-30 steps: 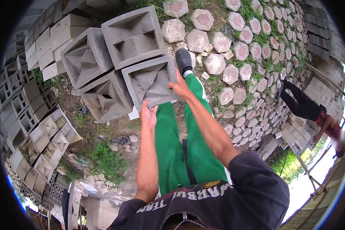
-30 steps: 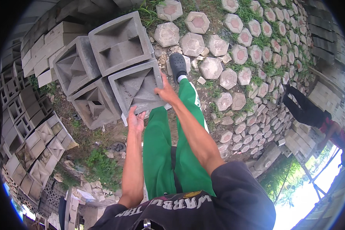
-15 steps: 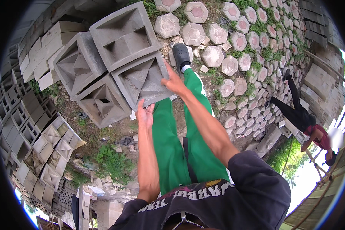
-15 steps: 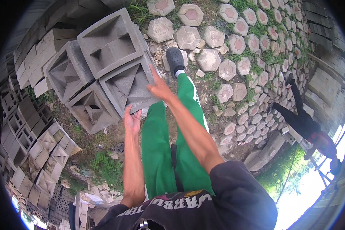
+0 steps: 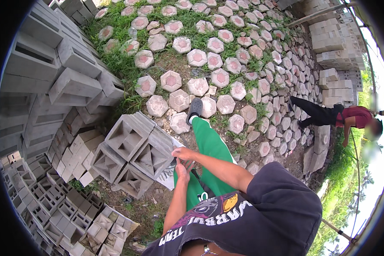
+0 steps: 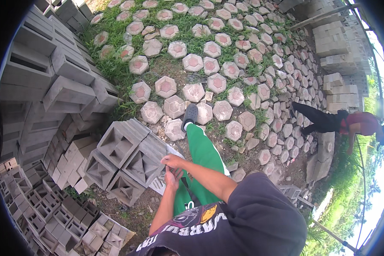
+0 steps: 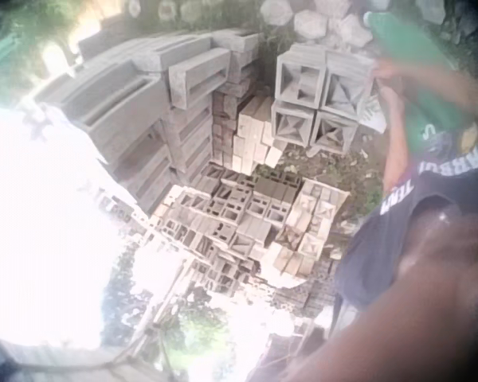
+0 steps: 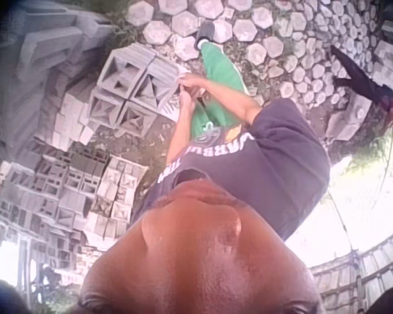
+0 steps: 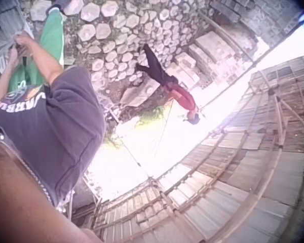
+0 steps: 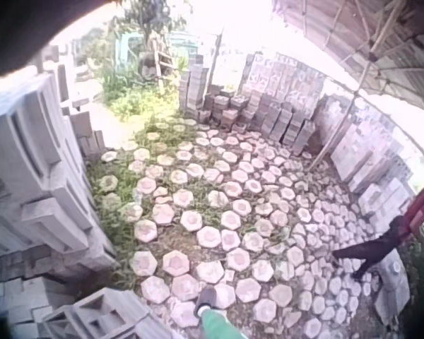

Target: The person picks up concrete ventilation blocks one by one from various stacks and places them on a new stack.

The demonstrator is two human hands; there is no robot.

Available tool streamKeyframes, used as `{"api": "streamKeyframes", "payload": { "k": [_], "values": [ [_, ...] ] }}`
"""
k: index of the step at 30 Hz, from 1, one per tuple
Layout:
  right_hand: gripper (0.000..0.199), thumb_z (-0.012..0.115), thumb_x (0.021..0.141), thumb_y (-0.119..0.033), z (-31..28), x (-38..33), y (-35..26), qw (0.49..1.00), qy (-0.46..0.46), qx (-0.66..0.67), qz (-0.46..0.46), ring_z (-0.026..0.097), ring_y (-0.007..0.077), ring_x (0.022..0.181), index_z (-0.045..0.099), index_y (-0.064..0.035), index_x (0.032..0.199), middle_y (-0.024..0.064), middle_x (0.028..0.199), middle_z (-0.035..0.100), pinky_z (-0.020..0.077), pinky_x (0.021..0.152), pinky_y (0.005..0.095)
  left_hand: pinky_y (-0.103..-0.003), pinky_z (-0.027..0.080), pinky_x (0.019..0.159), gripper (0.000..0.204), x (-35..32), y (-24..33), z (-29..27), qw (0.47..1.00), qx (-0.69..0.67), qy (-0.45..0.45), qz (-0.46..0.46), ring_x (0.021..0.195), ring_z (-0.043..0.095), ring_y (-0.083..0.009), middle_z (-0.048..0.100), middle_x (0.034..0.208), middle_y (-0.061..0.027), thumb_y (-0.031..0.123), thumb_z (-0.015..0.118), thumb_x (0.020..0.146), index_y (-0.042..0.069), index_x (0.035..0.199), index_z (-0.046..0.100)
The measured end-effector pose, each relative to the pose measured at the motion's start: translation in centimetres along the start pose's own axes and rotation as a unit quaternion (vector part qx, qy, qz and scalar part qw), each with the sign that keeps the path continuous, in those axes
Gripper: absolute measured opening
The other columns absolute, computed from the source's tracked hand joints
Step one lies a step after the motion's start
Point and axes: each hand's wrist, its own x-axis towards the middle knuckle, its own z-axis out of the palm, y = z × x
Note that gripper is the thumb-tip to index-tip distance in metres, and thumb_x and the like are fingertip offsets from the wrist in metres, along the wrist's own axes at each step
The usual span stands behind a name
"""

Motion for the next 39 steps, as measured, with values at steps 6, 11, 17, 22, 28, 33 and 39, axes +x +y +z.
{"api": "streamKeyframes", "payload": {
  "k": [6, 11, 17, 22, 28, 33, 39],
  "values": [
    [0.046, 0.056, 0.089, -0.046, -16.0, -7.5, -2.0, 0.976, 0.190, 0.101, 0.037, 0.059, 0.0127, 0.066, 0.070, -0.0054, 0.071, 0.0044, 0.070, 0.067, 0.0460, 0.066, 0.0302, -0.032, 0.053, 0.071, 0.040, 1.4, 5.3, 10.4, 0.964, 0.260, -0.054, 0.032, 0.085, 0.063, -0.0174, 0.066, 0.101, -0.0070, 0.039, 0.046, 0.098, 0.004, 0.114, 0.059],
    [0.048, 0.058, 0.086, -0.050, -29.3, -11.8, -2.7, 0.941, 0.307, 0.113, 0.089, 0.058, 0.0125, 0.065, 0.068, -0.0058, 0.071, 0.0043, 0.069, 0.065, 0.0458, 0.063, 0.0317, -0.026, 0.049, 0.064, 0.025, 2.4, 13.2, 19.6, 0.935, 0.337, -0.016, 0.107, 0.074, 0.062, -0.0117, 0.066, 0.084, -0.0025, 0.028, 0.067, 0.087, 0.005, 0.096, 0.066],
    [0.027, 0.075, 0.073, -0.033, -34.2, -13.2, -2.4, 0.868, 0.452, 0.200, 0.048, 0.062, 0.0184, 0.076, 0.067, -0.0083, 0.083, 0.0076, 0.081, 0.067, 0.0478, 0.071, 0.0332, -0.022, 0.043, 0.051, 0.025, 2.4, 19.5, 28.4, 0.911, 0.355, -0.028, 0.210, 0.056, 0.053, -0.0102, 0.060, 0.069, -0.0037, 0.015, 0.079, 0.074, 0.001, 0.080, 0.059],
    [0.029, 0.075, 0.077, -0.029, -34.1, -12.8, -4.7, 0.866, 0.454, 0.205, 0.033, 0.056, 0.0110, 0.058, 0.063, -0.0038, 0.082, 0.0024, 0.069, 0.062, 0.0450, 0.055, 0.0286, -0.027, 0.040, 0.047, 0.033, 3.0, 23.3, 32.1, 0.873, 0.419, 0.007, 0.252, 0.047, 0.048, -0.0112, 0.053, 0.056, -0.0033, 0.017, 0.081, 0.072, 0.007, 0.068, 0.049],
    [0.038, 0.074, 0.076, -0.040, -36.4, -10.5, -12.0, 0.882, 0.441, 0.165, 0.033, 0.055, 0.0119, 0.055, 0.063, -0.0049, 0.069, 0.0034, 0.062, 0.060, 0.0434, 0.053, 0.0290, -0.027, 0.038, 0.047, 0.040, 3.9, 30.4, 36.4, 0.851, 0.449, -0.023, 0.270, 0.046, 0.046, -0.0109, 0.051, 0.054, -0.0024, 0.021, 0.080, 0.073, 0.010, 0.060, 0.045],
    [0.048, 0.066, 0.080, -0.051, -42.4, -7.7, -20.4, 0.872, 0.459, 0.164, 0.049, 0.054, 0.0130, 0.054, 0.064, -0.0044, 0.065, 0.0041, 0.060, 0.060, 0.0434, 0.054, 0.0306, -0.029, 0.038, 0.049, 0.048, 5.4, 39.4, 44.4, 0.798, 0.504, -0.099, 0.314, 0.048, 0.045, -0.0102, 0.049, 0.051, -0.0023, 0.031, 0.074, 0.079, 0.009, 0.052, 0.041],
    [0.043, 0.055, 0.091, -0.041, -48.9, -7.4, -27.8, 0.852, 0.497, 0.162, -0.027, 0.057, 0.0123, 0.062, 0.064, -0.0011, 0.076, 0.0043, 0.067, 0.062, 0.0448, 0.060, 0.0300, -0.030, 0.036, 0.050, 0.056, 7.9, 47.2, 54.9, 0.731, 0.573, -0.140, 0.342, 0.049, 0.043, -0.0108, 0.049, 0.051, -0.0023, 0.043, 0.059, 0.089, 0.002, 0.051, 0.050]
  ]
}}
